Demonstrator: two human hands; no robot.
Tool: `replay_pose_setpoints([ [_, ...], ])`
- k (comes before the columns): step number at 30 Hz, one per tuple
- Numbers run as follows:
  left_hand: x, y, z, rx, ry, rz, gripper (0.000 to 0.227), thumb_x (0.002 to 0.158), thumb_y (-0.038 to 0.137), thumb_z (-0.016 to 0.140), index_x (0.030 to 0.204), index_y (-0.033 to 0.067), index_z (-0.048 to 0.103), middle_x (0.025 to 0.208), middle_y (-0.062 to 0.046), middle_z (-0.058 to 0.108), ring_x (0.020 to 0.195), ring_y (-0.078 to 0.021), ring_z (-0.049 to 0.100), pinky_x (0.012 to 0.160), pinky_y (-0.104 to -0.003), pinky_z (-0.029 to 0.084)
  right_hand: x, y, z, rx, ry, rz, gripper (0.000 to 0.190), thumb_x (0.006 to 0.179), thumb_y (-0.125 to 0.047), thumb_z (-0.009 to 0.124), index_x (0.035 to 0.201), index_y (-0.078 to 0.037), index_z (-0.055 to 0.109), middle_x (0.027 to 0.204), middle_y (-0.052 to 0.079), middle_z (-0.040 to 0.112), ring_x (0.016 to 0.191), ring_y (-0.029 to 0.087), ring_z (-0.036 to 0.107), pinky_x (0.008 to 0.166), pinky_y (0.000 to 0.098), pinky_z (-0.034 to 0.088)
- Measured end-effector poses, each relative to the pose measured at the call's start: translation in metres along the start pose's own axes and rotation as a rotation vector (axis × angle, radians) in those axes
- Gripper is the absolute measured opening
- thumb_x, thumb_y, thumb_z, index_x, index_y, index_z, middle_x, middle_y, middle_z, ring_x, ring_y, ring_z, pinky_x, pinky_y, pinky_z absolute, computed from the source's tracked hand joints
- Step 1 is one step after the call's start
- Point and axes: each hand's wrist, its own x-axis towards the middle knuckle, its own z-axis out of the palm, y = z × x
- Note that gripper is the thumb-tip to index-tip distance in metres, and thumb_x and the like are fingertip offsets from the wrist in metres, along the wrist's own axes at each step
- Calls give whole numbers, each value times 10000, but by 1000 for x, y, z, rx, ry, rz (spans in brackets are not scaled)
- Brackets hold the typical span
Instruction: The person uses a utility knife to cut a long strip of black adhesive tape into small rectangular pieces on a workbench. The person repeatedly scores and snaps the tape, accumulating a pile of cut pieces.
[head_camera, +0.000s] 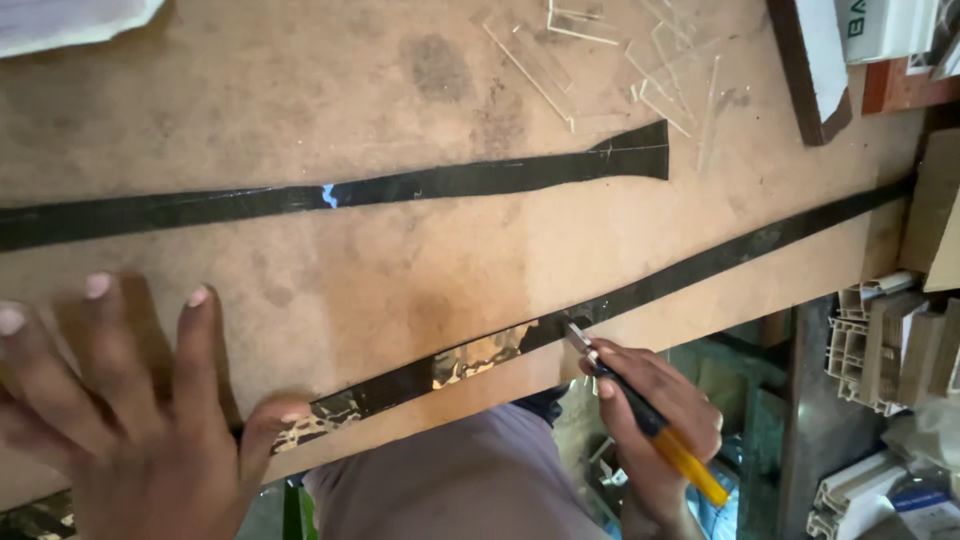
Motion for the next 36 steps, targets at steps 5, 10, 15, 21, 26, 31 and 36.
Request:
replay_pose_setpoints([
  [5, 1, -3, 0, 9, 36, 26, 959, 993, 746, 326, 1525, -39, 467, 1641, -375, 190, 1436, -699, 86, 1037, -914, 77, 13, -16, 8, -119, -57, -53, 219, 866, 73, 706, 1085, 74, 703, 1054, 196, 769, 972, 275, 783, 894, 334, 609],
  [10, 0, -4, 2, 52, 46, 39, 982, 989, 748, 329, 1548, -40, 501, 1648, -377, 217, 1433, -695, 94, 1035, -905, 92, 17, -20, 14, -136, -49, -39, 197, 882, 81, 693, 1078, 75, 702, 1053, 187, 769, 959, 258, 788, 891, 323, 613],
  [15, 0, -3, 1, 80, 39, 44, 966, 1011, 739, 327, 1484, -76, 542, 1628, -398, 247, 1424, -699, 113, 1015, -896, 111, 19, -19, 14, -182, -94, -88, 187, 870, 84, 691, 1056, 72, 704, 1040, 184, 771, 971, 265, 788, 891, 323, 611],
  [21, 1, -7, 4, 104, 62, 73, 932, 1019, 745, 304, 1508, -23, 506, 1622, -402, 269, 1413, -698, 125, 1006, -893, 122, 19, -22, 18, -180, -49, -51, 186, 883, 81, 686, 1068, 72, 702, 1050, 189, 766, 956, 260, 788, 887, 322, 614],
  [26, 0, -8, 5, 71, 40, 53, 972, 1014, 755, 280, 1557, -27, 474, 1620, -404, 264, 1402, -708, 125, 1007, -902, 101, 21, -22, 19, -202, -71, -64, 163, 890, 76, 682, 1050, 63, 706, 1038, 180, 767, 992, 277, 787, 895, 329, 617],
  [31, -3, -5, 6, 9, 52, -3, 917, 1036, 760, 287, 1560, 21, 425, 1628, -400, 257, 1400, -737, 123, 967, -913, 83, 18, -19, 16, -236, -91, -73, 153, 893, 70, 684, 1043, 64, 715, 1042, 178, 771, 999, 280, 791, 894, 333, 622],
  [36, -4, -7, 6, 18, 34, -14, 928, 1005, 784, 281, 1577, 59, 380, 1646, -359, 224, 1428, -692, 99, 1029, -907, 48, 15, -20, 23, -160, -33, -144, 141, 907, 67, 673, 1045, 57, 702, 1033, 169, 764, 1007, 272, 788, 930, 334, 627],
])
